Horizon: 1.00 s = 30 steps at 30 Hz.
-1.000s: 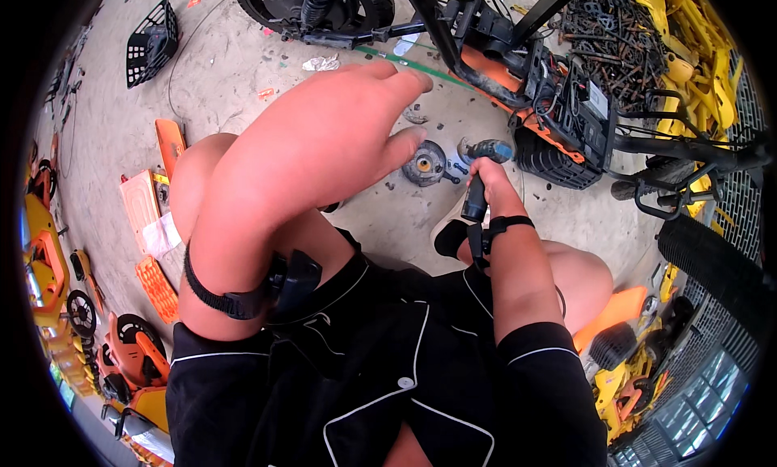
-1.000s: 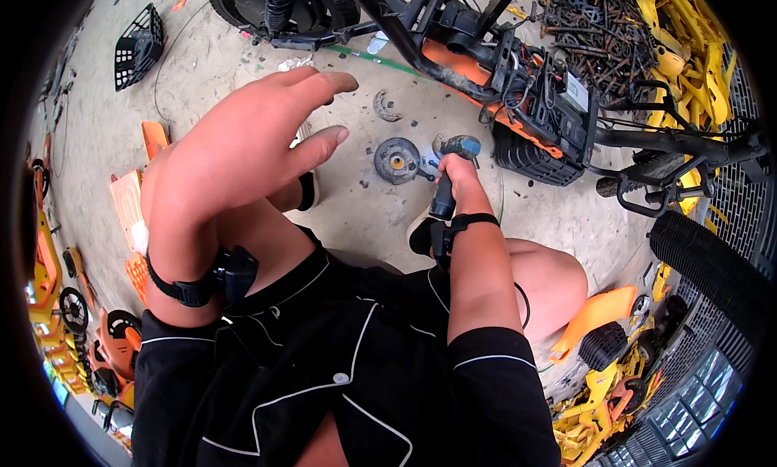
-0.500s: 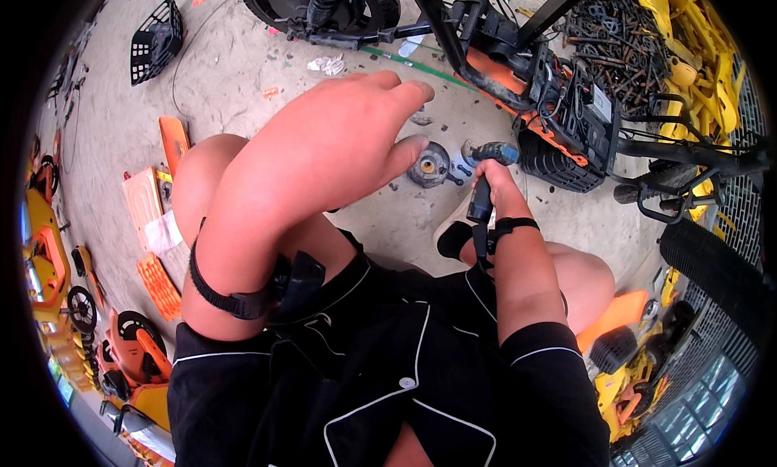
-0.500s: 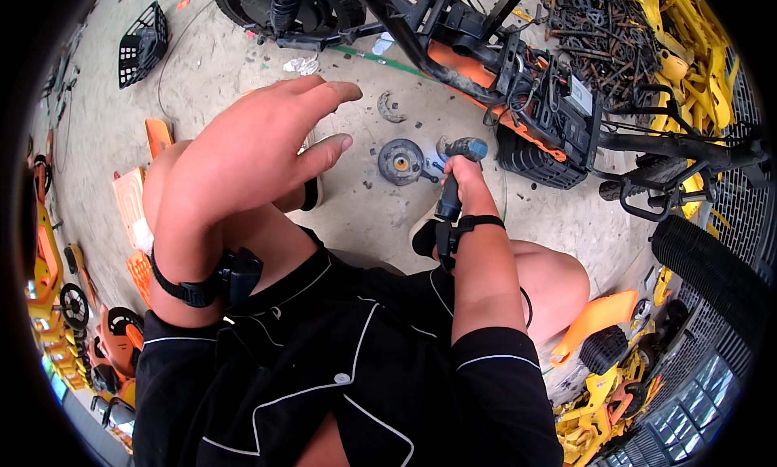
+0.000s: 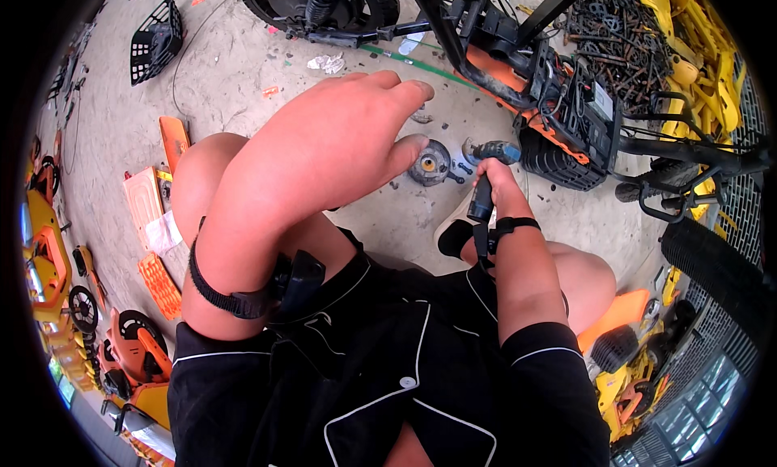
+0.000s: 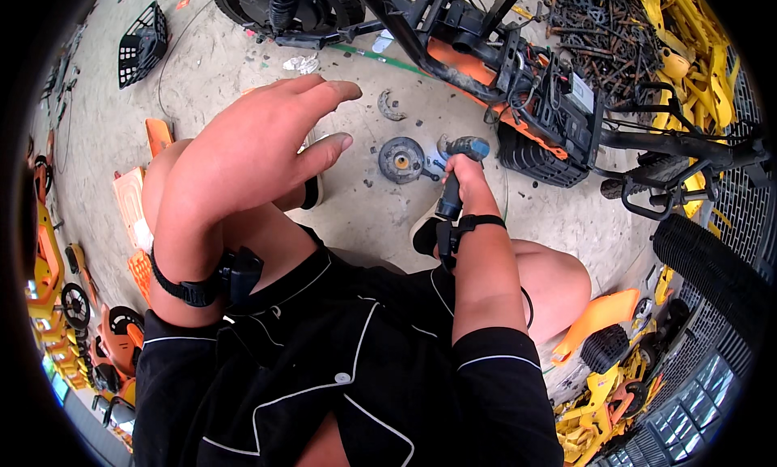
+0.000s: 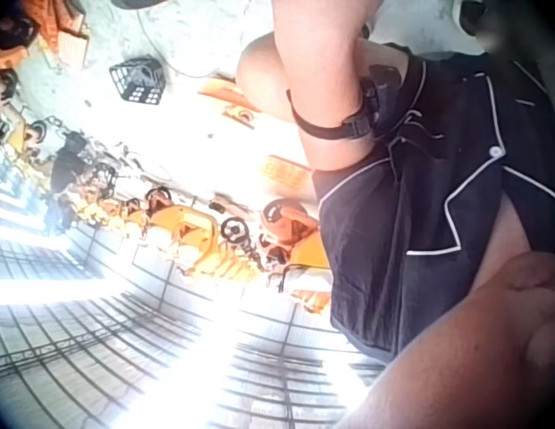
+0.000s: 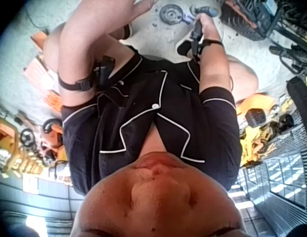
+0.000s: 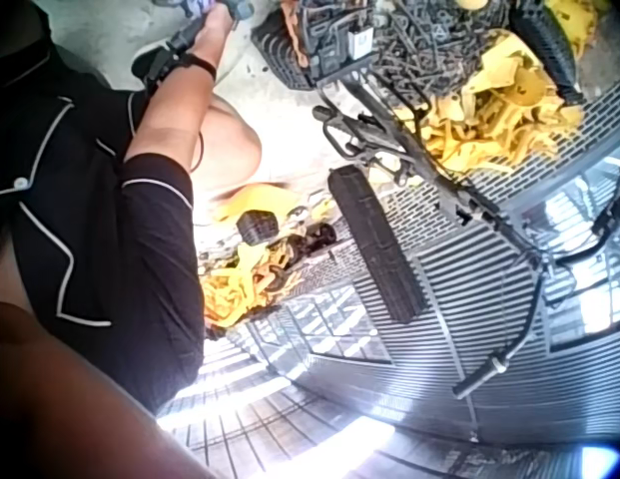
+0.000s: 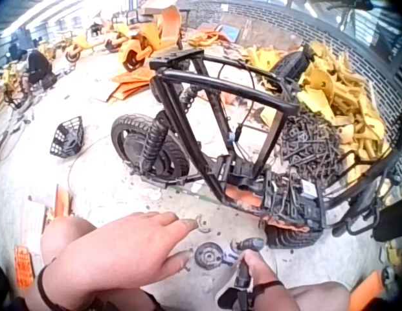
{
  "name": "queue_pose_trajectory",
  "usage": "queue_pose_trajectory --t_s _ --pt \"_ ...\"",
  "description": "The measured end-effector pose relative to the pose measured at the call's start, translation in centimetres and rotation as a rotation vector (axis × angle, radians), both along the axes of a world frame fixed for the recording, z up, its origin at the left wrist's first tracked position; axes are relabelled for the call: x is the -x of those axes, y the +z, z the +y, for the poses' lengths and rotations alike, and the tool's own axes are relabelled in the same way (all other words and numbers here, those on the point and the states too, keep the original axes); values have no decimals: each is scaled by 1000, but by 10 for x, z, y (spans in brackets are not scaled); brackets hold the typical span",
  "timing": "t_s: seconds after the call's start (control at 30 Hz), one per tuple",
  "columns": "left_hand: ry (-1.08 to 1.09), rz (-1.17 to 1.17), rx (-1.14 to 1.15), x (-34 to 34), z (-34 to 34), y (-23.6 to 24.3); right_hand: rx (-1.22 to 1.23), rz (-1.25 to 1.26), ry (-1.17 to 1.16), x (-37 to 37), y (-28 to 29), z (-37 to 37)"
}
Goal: The person repairs a motorcycle brake component by using a drill to drive screws into it and then assembling the parts by hand.
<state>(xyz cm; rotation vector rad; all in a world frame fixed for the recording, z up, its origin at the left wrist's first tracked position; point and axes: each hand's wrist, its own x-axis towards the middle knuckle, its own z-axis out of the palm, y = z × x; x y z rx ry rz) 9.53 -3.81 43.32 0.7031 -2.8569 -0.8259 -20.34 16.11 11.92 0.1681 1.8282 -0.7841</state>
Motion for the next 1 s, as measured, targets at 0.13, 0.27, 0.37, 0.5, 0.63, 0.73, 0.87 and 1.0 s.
queue_pose_trajectory --t_s 0.13,0.27,0.37,0.5,0.63,0.73,0.87,1.0 --pt "2 -5 2 1 1 0 -4 6 2 -2 1 -2" --pt "18 24 19 3 3 -2 9 2 1 -2 -2 0" --pt "20 12 20 3 4 -2 18 -7 -18 -1 -3 1" --pt "10 -15 13 3 3 0 25 -23 -35 2 -3 2" --pt "20 16 22 5 5 -3 35 -15 -29 1 -2 2" --pt "12 -10 12 6 5 -2 32 -14 -17 -1 1 0" --pt "19 -13 6 7 6 -2 26 -18 -50 -1 6 0" --pt "20 -7 1 7 5 -2 37 -8 -31 -1 5 0"
